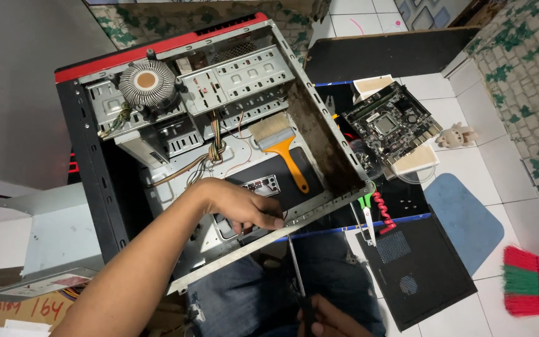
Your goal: Removing a metal plate from a computer case using a screwdriver and cleaning the area with a brush.
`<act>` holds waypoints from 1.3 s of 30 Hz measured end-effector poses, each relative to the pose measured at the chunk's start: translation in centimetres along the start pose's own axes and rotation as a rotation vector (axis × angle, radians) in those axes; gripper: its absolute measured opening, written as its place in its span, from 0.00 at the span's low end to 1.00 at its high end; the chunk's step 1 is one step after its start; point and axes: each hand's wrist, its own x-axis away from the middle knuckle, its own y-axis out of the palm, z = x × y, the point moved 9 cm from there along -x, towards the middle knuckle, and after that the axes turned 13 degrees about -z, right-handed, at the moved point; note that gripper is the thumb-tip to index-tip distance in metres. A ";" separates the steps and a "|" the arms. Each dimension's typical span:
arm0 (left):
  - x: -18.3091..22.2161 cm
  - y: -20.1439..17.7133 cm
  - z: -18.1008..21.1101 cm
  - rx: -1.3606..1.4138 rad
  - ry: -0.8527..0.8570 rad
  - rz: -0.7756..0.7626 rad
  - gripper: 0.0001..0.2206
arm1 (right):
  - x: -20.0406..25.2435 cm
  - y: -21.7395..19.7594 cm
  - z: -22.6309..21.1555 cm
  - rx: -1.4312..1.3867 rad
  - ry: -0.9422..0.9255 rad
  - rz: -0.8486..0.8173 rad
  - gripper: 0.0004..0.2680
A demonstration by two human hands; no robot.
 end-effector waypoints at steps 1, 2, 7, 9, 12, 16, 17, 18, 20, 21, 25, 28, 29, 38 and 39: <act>0.0 0.0 0.0 -0.011 0.004 0.000 0.29 | -0.1 0.1 0.0 0.009 -0.015 -0.028 0.21; -0.1 0.0 0.0 -0.010 0.005 0.000 0.29 | -0.2 0.1 -0.1 0.010 -0.014 -0.028 0.21; -0.1 0.0 -0.2 -0.006 0.009 0.000 0.30 | -0.5 -0.1 1.1 -0.016 -0.038 -0.049 0.20; -0.1 -0.1 -0.2 -0.013 0.003 0.002 0.30 | -0.4 0.0 0.8 -0.016 -0.034 -0.043 0.20; -0.3 0.0 -0.4 -0.010 -0.002 -0.004 0.30 | -0.4 0.1 0.6 -0.005 -0.005 -0.032 0.19; -0.4 0.1 -0.5 0.008 0.008 -0.017 0.31 | -0.9 -0.7 2.4 0.024 0.006 -0.086 0.19; -0.3 0.0 -0.4 0.008 0.008 -0.017 0.31 | -0.8 -0.4 1.9 0.024 0.006 -0.086 0.19; -0.3 0.0 -0.5 0.013 0.001 -0.016 0.30 | -0.7 -0.1 1.3 0.040 0.008 -0.082 0.20; -0.3 0.1 -0.6 0.019 -0.007 -0.016 0.30 | -0.6 0.2 1.0 0.057 0.010 -0.079 0.20; -0.3 0.0 -0.6 0.012 -0.004 -0.015 0.32 | -0.5 0.2 0.9 0.042 -0.029 -0.061 0.20; -0.3 0.0 -0.5 0.009 0.007 -0.018 0.33 | -1.1 -2.9 7.1 -0.119 -0.103 -0.108 0.22; -0.6 0.1 -0.8 0.052 0.014 -0.027 0.32 | 0.1 -3.6 5.6 -0.012 -0.162 -0.092 0.27; -0.7 0.0 -0.9 0.053 0.015 -0.027 0.32 | 0.1 -3.3 5.1 -0.012 -0.161 -0.092 0.27; -1.5 0.0 -0.9 0.119 0.069 -0.072 0.35 | 0.4 -3.5 5.7 0.042 -0.270 0.095 0.20; -1.5 0.0 -1.0 0.129 0.055 -0.064 0.40 | 0.7 -4.1 6.4 0.057 -0.197 0.177 0.18</act>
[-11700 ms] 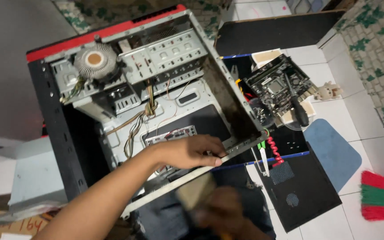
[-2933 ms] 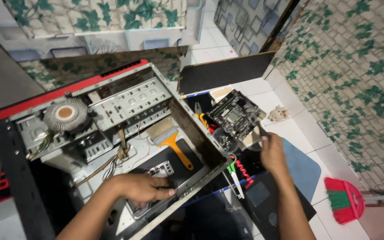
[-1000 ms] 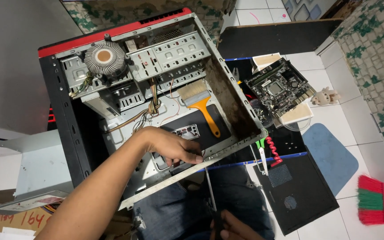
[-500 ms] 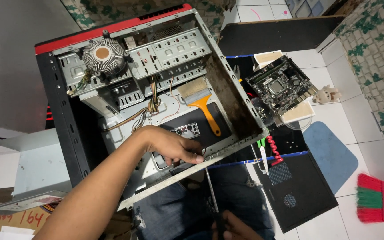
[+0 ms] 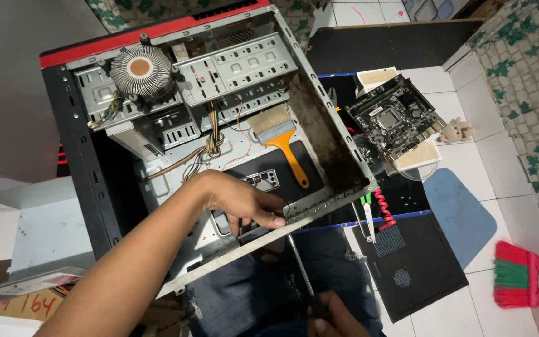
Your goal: Removing a metal plate from a computer case using a screwdriver and cleaning the area with a brush.
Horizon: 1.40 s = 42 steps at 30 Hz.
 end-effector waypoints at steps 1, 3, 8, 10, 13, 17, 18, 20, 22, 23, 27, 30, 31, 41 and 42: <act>0.0 -0.1 -0.1 0.009 -0.014 0.010 0.46 | 0.4 -0.6 0.7 0.030 0.072 0.077 0.16; 0.0 0.0 0.0 0.009 -0.004 -0.002 0.40 | 1.4 -3.6 5.2 0.357 0.270 0.193 0.18; 0.2 0.2 0.3 0.004 0.001 -0.010 0.32 | 2.6 -5.7 5.8 1.069 0.432 0.551 0.27; 0.4 0.2 0.1 0.030 -0.009 0.014 0.34 | 1.5 -2.7 1.5 0.660 0.435 0.240 0.23; 0.9 0.4 0.3 0.001 -0.034 0.037 0.28 | 0.4 1.1 -3.8 -0.219 0.016 -0.192 0.34; 1.3 0.3 0.7 -0.023 -0.029 0.060 0.24 | 1.2 4.3 -11.5 -0.078 -0.005 -0.299 0.27; 1.3 0.3 0.7 -0.015 -0.030 0.055 0.27 | 0.9 3.6 -8.7 -0.265 0.141 -0.285 0.28; 1.2 0.2 0.7 0.002 -0.029 0.057 0.29 | 0.5 3.3 -6.1 -0.444 0.295 -0.273 0.31; 1.2 0.2 0.4 0.064 -0.032 0.063 0.29 | 0.0 3.7 -6.6 -0.311 0.300 -0.281 0.29; 1.3 0.1 0.4 0.074 -0.032 0.072 0.29 | -0.5 3.9 -6.6 -0.305 0.306 -0.292 0.29; 0.9 0.1 0.0 0.045 -0.057 0.061 0.38 | -0.2 2.8 -7.0 -0.213 0.288 -0.027 0.24; 0.7 -0.1 -0.1 0.027 -0.052 0.054 0.36 | 0.3 0.2 -7.3 -0.001 0.163 -0.023 0.29; 0.6 -0.1 0.1 -0.015 -0.046 0.038 0.34 | 0.7 -1.5 -5.6 -0.038 0.259 0.016 0.31; 1.3 0.1 0.7 -0.016 -0.037 0.056 0.31 | -0.4 1.7 -8.1 -0.415 -0.018 -0.216 0.27; 1.5 0.1 0.9 0.003 -0.035 0.063 0.31 | -0.7 0.5 -7.0 -0.137 0.132 -0.060 0.23</act>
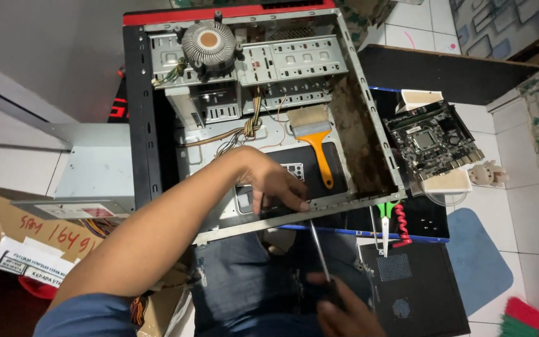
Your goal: Removing a metal plate from a computer case using a screwdriver and cleaning the area with a brush.
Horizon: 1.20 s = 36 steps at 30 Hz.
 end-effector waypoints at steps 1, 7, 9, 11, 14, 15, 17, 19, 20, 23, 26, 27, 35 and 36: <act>0.1 0.1 0.2 0.018 0.002 0.002 0.31 | 0.2 -1.3 0.5 0.261 0.145 0.186 0.23; -0.6 0.0 -0.3 0.012 0.009 -0.021 0.33 | 1.0 -0.8 -0.8 0.721 0.250 0.437 0.21; -0.6 0.0 -0.6 0.036 0.004 -0.009 0.37 | 0.7 -3.1 1.6 0.246 0.107 0.225 0.25; -0.7 0.0 -0.7 0.061 0.004 0.001 0.42 | 0.7 -2.7 1.7 -0.223 -0.035 0.011 0.30; -0.5 -0.3 -0.8 0.050 -0.021 0.020 0.42 | 0.7 0.6 -1.1 -0.717 -0.240 -0.298 0.26; -0.5 -0.2 -0.8 0.067 -0.007 0.012 0.37 | 0.4 0.2 -0.4 -0.569 -0.191 -0.201 0.26; -0.4 -0.1 -0.6 0.082 0.007 0.001 0.32 | 0.0 0.7 0.1 -0.422 -0.143 -0.101 0.25; -0.2 0.0 -0.3 0.060 0.007 -0.003 0.29 | 1.8 -1.2 -1.7 0.662 0.055 0.477 0.21; -0.4 0.1 -0.5 0.060 0.009 -0.009 0.29 | 1.9 -0.7 -1.4 0.660 0.060 0.481 0.21; -0.3 0.2 -0.4 0.040 0.010 -0.020 0.25 | 2.1 -0.4 -2.7 0.983 0.030 0.590 0.24; 0.1 0.2 0.0 -0.089 -0.025 -0.010 0.29 | 1.1 -1.9 2.0 0.116 0.183 0.381 0.29; 0.1 -0.1 0.0 -0.073 0.000 0.028 0.29 | -0.2 1.9 1.1 -0.399 -0.085 -0.017 0.27; 0.6 -1.3 1.6 -0.200 0.183 0.206 0.11 | -1.2 3.4 0.6 -0.483 -0.118 -0.212 0.28; 0.8 -1.4 2.0 -0.246 0.209 0.225 0.11 | -1.3 2.3 -0.1 0.038 -0.177 -0.017 0.25</act>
